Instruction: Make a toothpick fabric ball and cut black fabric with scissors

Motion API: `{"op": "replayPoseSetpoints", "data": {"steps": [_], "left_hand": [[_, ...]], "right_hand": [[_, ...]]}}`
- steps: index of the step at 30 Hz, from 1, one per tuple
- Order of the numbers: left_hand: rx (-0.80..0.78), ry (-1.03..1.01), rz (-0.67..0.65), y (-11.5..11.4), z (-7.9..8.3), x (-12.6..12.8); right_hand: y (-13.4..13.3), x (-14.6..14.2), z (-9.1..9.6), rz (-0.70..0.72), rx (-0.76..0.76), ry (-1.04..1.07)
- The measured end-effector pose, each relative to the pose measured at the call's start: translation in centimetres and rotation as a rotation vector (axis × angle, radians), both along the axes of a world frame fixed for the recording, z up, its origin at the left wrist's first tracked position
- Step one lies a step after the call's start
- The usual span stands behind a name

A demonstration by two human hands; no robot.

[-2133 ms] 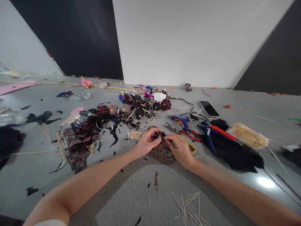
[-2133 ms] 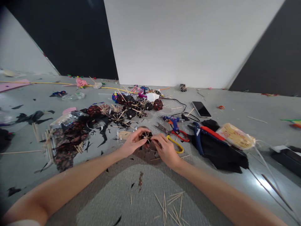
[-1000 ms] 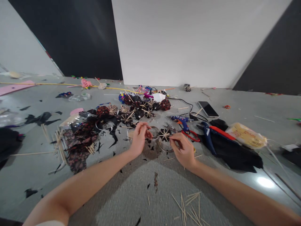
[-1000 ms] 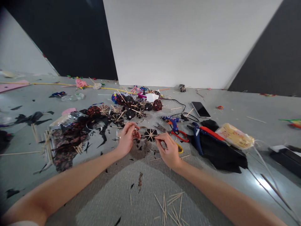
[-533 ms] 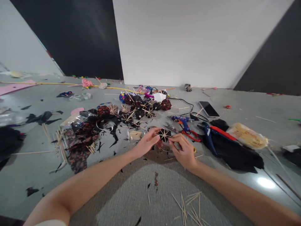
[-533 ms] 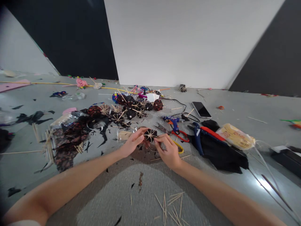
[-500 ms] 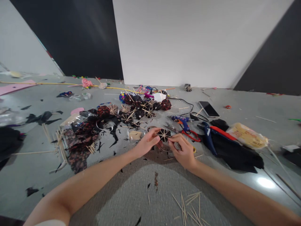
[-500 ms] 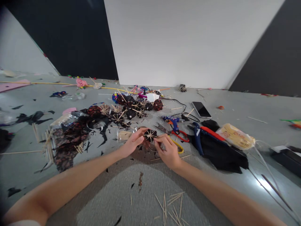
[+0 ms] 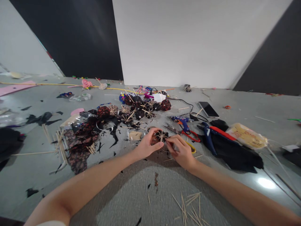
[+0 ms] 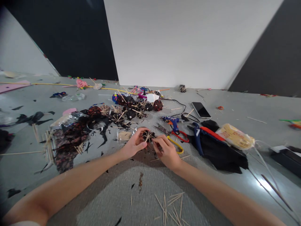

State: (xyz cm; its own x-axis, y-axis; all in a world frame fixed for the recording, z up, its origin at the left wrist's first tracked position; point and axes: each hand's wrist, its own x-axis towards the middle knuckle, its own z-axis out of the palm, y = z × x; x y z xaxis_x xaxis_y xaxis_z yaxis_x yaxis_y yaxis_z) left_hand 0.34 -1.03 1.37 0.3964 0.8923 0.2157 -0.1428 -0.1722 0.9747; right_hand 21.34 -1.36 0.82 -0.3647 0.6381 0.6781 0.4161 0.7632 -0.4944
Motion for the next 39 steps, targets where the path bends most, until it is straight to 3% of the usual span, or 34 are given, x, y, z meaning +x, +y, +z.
{"op": "replayPoseSetpoints", "data": {"steps": [6, 10, 13, 32, 39], "left_hand": [[0.160, 0.217, 0.181, -0.7, 0.4, 0.2], [0.308, 0.453, 0.145, -1.1, 0.7, 0.2], [0.333, 0.526, 0.109, -1.3, 1.0, 0.1], [0.389, 0.559, 0.082, -1.4, 0.7, 0.3], [0.538, 0.530, 0.132, -1.5, 0.1, 0.2]], "right_hand": [[0.1, 0.5, 0.4, -0.071, 0.087, 0.059], [0.8, 0.9, 0.5, -0.083, 0.083, 0.030], [0.9, 0.9, 0.6, -0.058, 0.084, 0.008], [0.8, 0.9, 0.3, -0.055, 0.081, 0.011], [0.6, 1.2, -0.2, -0.041, 0.179, 0.020]]}}
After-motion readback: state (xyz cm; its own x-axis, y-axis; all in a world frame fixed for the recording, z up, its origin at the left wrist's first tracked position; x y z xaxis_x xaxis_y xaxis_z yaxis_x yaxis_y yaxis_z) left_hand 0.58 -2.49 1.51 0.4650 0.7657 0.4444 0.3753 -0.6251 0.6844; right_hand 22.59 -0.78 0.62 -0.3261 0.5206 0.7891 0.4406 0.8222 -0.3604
